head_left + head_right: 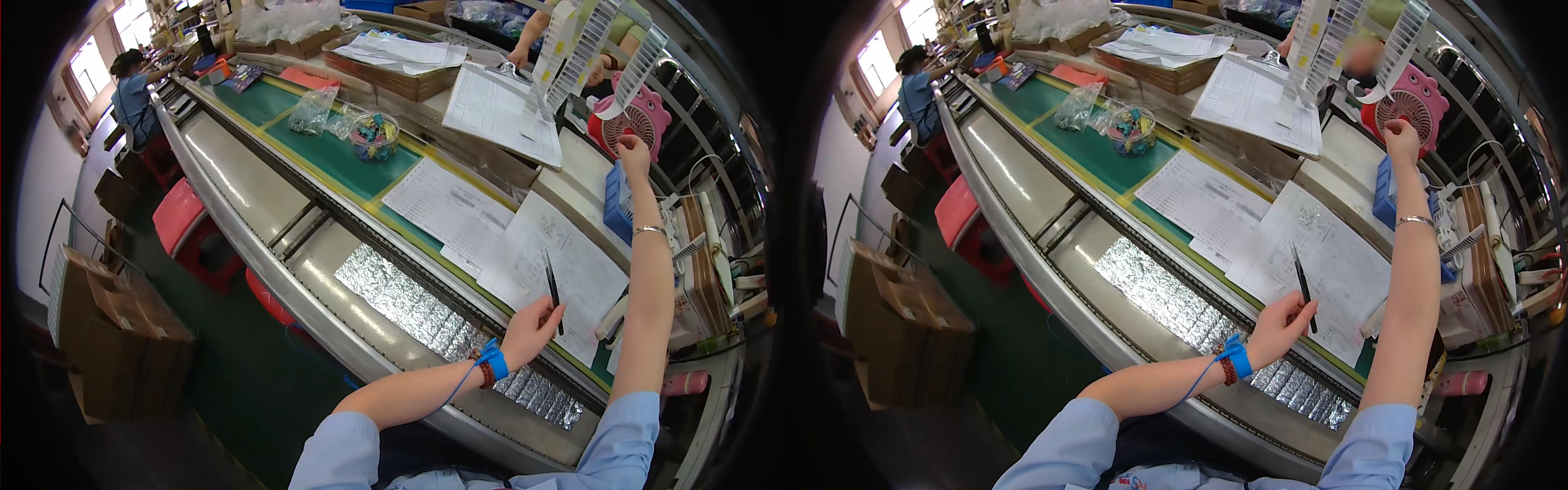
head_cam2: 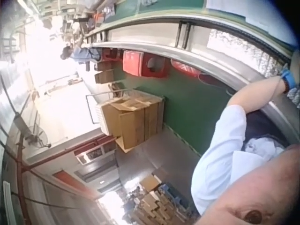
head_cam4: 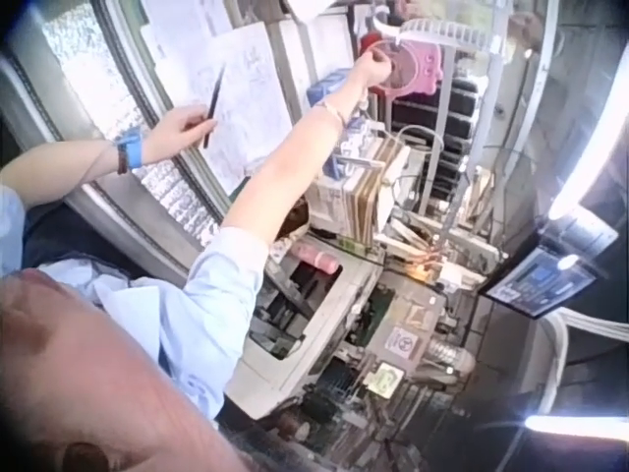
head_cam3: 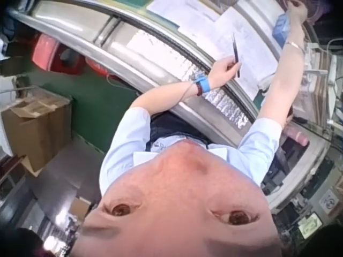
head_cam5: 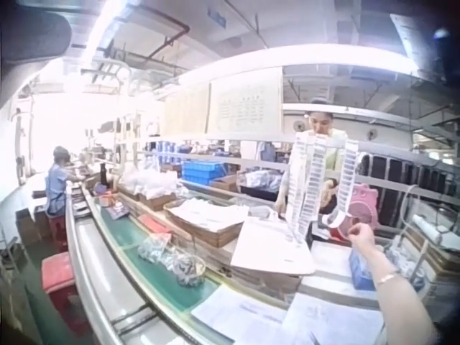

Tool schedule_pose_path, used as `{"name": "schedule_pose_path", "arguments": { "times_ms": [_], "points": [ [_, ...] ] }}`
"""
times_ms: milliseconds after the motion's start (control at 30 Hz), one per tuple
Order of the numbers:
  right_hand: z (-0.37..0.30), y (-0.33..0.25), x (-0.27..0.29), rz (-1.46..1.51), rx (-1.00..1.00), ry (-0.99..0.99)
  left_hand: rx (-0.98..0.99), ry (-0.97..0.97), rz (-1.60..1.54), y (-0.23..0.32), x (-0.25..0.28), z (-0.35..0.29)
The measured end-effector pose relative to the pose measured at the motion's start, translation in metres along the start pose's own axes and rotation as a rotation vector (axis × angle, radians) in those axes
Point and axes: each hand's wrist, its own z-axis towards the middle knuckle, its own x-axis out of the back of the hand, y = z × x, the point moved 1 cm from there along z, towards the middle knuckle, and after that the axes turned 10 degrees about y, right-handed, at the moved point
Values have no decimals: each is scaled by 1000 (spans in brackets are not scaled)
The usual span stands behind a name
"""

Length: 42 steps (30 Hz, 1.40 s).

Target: The person inspects and attaches components to a printed circuit board on an electronics assembly line, using a screwdriver to secure the parts.

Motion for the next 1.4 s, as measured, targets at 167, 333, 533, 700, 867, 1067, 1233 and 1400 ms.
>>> {"name": "schedule_pose_path", "arguments": {
  "times_ms": [167,333,533,700,867,1067,1233,1400],
  "points": [
    [3,4,-2,17,10,67,23,-20,-13,-2,-6,0],
    [4,-12,-7,0,79,177,61,-23,25,1,-3,1],
    [-2,-38,-18,13,33,197,98,-28,59,1,2,2],
    [6,-42,-20,36,-49,134,81,-5,20,7,-2,1],
    [13,-44,-28,-205,24,313,110,-1,-2,8,-2,0],
    [11,-52,-18,-446,158,370,114,-31,19,6,-3,-3],
    [9,-46,-20,-673,220,234,105,-27,55,3,-2,-3],
    [8,-42,0,-584,182,309,66,-13,53,4,-1,-1]
  ]
}}
